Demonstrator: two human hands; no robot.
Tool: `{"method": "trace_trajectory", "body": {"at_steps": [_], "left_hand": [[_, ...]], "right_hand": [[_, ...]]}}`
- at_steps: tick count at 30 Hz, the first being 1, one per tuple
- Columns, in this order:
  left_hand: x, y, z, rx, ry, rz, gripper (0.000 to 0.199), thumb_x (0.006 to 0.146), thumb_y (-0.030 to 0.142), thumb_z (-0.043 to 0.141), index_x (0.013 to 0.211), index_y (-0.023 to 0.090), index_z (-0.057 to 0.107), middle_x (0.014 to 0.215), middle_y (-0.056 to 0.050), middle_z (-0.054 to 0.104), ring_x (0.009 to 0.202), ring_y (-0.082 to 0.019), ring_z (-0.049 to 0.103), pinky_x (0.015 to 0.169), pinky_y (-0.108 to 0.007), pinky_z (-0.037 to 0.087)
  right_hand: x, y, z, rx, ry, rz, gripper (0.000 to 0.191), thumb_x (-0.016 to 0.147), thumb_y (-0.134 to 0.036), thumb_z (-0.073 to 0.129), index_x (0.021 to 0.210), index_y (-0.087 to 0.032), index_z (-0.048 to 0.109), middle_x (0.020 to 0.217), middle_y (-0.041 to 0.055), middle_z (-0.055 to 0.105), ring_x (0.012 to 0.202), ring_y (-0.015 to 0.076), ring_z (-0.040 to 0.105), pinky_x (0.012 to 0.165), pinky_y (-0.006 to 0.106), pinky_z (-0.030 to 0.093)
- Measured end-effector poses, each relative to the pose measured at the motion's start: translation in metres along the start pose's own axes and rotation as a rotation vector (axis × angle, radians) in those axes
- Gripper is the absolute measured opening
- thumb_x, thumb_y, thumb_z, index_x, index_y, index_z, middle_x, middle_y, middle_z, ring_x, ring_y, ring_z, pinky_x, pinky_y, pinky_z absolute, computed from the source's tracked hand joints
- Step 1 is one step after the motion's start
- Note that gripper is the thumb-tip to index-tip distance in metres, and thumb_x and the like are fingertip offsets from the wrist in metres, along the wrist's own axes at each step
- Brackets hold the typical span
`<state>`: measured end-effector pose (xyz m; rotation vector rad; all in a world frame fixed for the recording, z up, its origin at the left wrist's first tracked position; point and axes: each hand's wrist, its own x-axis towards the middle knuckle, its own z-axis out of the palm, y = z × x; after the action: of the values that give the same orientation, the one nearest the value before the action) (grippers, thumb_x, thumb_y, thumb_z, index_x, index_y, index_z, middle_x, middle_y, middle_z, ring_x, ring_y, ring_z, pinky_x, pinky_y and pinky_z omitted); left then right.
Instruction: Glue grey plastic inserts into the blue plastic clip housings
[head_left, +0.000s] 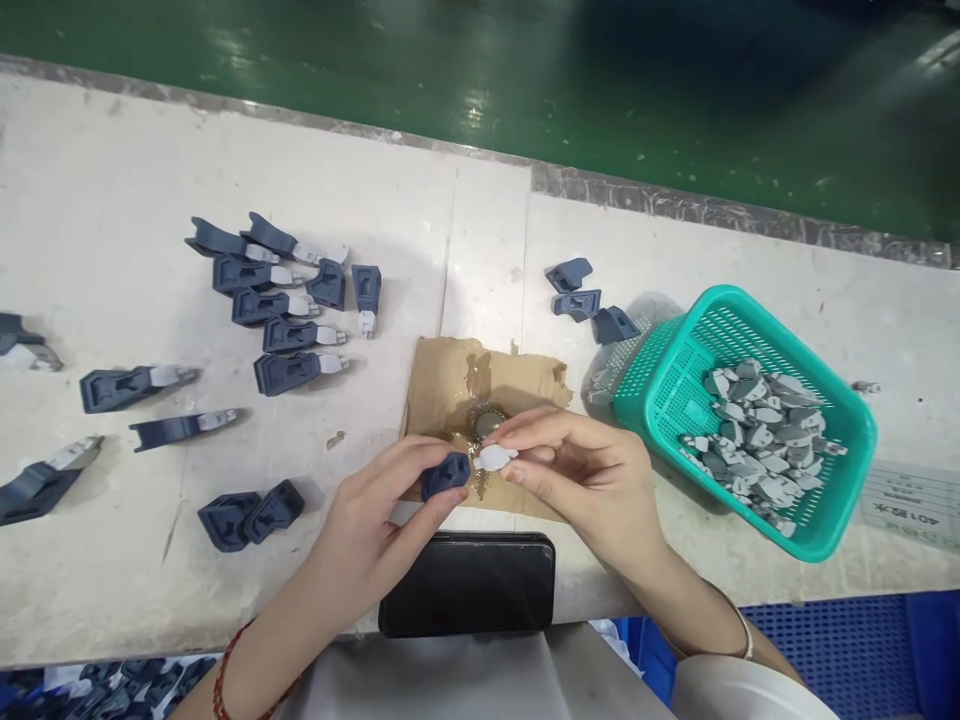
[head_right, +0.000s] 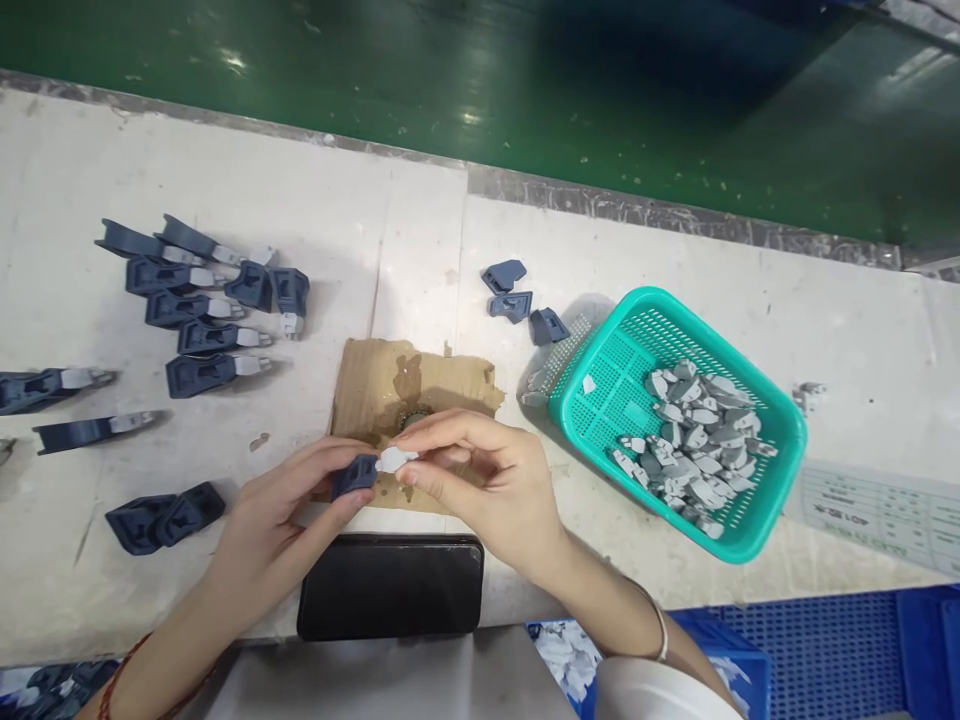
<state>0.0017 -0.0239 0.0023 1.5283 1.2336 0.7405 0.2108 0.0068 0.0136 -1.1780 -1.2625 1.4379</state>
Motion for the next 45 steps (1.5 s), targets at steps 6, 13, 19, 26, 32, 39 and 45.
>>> {"method": "trace_trajectory", "body": {"at_steps": [6,13,19,26,32,39,45], "left_hand": [[0.001,0.0,0.0,-0.003,-0.019,0.018,0.014,0.1,0.02,0.061,0.113,0.022,0.066,0.108,-0.006,0.073,0.091,-0.014,0.071,0.059,-0.016,0.053],[0.001,0.0,0.0,0.009,-0.019,0.008,0.014,0.099,0.021,0.063,0.113,0.022,0.066,0.105,-0.005,0.073,0.081,-0.013,0.067,0.055,-0.017,0.05],[0.001,0.001,-0.001,0.02,-0.029,0.032,0.014,0.1,0.019,0.06,0.113,0.021,0.065,0.104,-0.005,0.072,0.084,-0.014,0.067,0.056,-0.018,0.05],[0.003,-0.001,-0.001,0.04,-0.042,0.064,0.016,0.1,0.016,0.059,0.115,0.021,0.063,0.105,-0.005,0.072,0.087,-0.013,0.067,0.063,-0.019,0.052],[0.002,0.0,-0.002,0.052,-0.033,0.09,0.012,0.1,0.016,0.058,0.111,0.02,0.061,0.098,-0.005,0.071,0.08,-0.013,0.067,0.061,-0.02,0.049],[0.003,0.006,-0.004,0.066,-0.051,0.126,0.008,0.1,0.015,0.054,0.105,0.02,0.058,0.085,-0.001,0.064,0.071,-0.011,0.061,0.064,-0.02,0.049],[-0.003,0.014,-0.007,0.099,-0.106,0.138,0.012,0.1,0.013,0.056,0.11,0.02,0.058,0.088,0.001,0.065,0.074,-0.01,0.064,0.068,-0.017,0.05]], "right_hand": [[0.001,0.002,0.003,0.013,-0.045,-0.004,0.012,0.084,-0.016,0.083,0.093,-0.024,0.08,0.095,0.0027,0.082,0.084,0.0146,0.079,0.071,0.023,0.067],[0.001,0.001,0.003,-0.094,-0.064,-0.021,0.007,0.085,-0.019,0.082,0.091,-0.023,0.08,0.093,0.0044,0.082,0.086,0.0172,0.079,0.071,0.026,0.067],[0.0,-0.003,0.003,-0.182,-0.066,-0.043,0.013,0.085,-0.012,0.079,0.091,-0.024,0.08,0.092,0.0042,0.082,0.087,0.0184,0.079,0.071,0.027,0.067],[0.0,-0.004,0.004,-0.22,-0.077,-0.087,0.016,0.085,-0.009,0.077,0.091,-0.023,0.08,0.091,0.0028,0.082,0.087,0.0165,0.078,0.071,0.024,0.066],[-0.004,-0.002,0.009,-0.276,-0.089,-0.13,0.014,0.088,-0.011,0.076,0.092,-0.023,0.079,0.09,0.0026,0.081,0.083,0.0164,0.078,0.067,0.025,0.065],[-0.002,-0.007,0.005,-0.244,-0.158,-0.092,0.005,0.089,-0.017,0.076,0.09,-0.021,0.074,0.088,0.0033,0.08,0.079,0.0154,0.076,0.067,0.026,0.064],[-0.002,-0.012,-0.002,-0.186,-0.219,0.027,0.004,0.089,-0.018,0.076,0.091,-0.02,0.074,0.082,0.0011,0.077,0.071,0.0123,0.072,0.061,0.022,0.059]]}}
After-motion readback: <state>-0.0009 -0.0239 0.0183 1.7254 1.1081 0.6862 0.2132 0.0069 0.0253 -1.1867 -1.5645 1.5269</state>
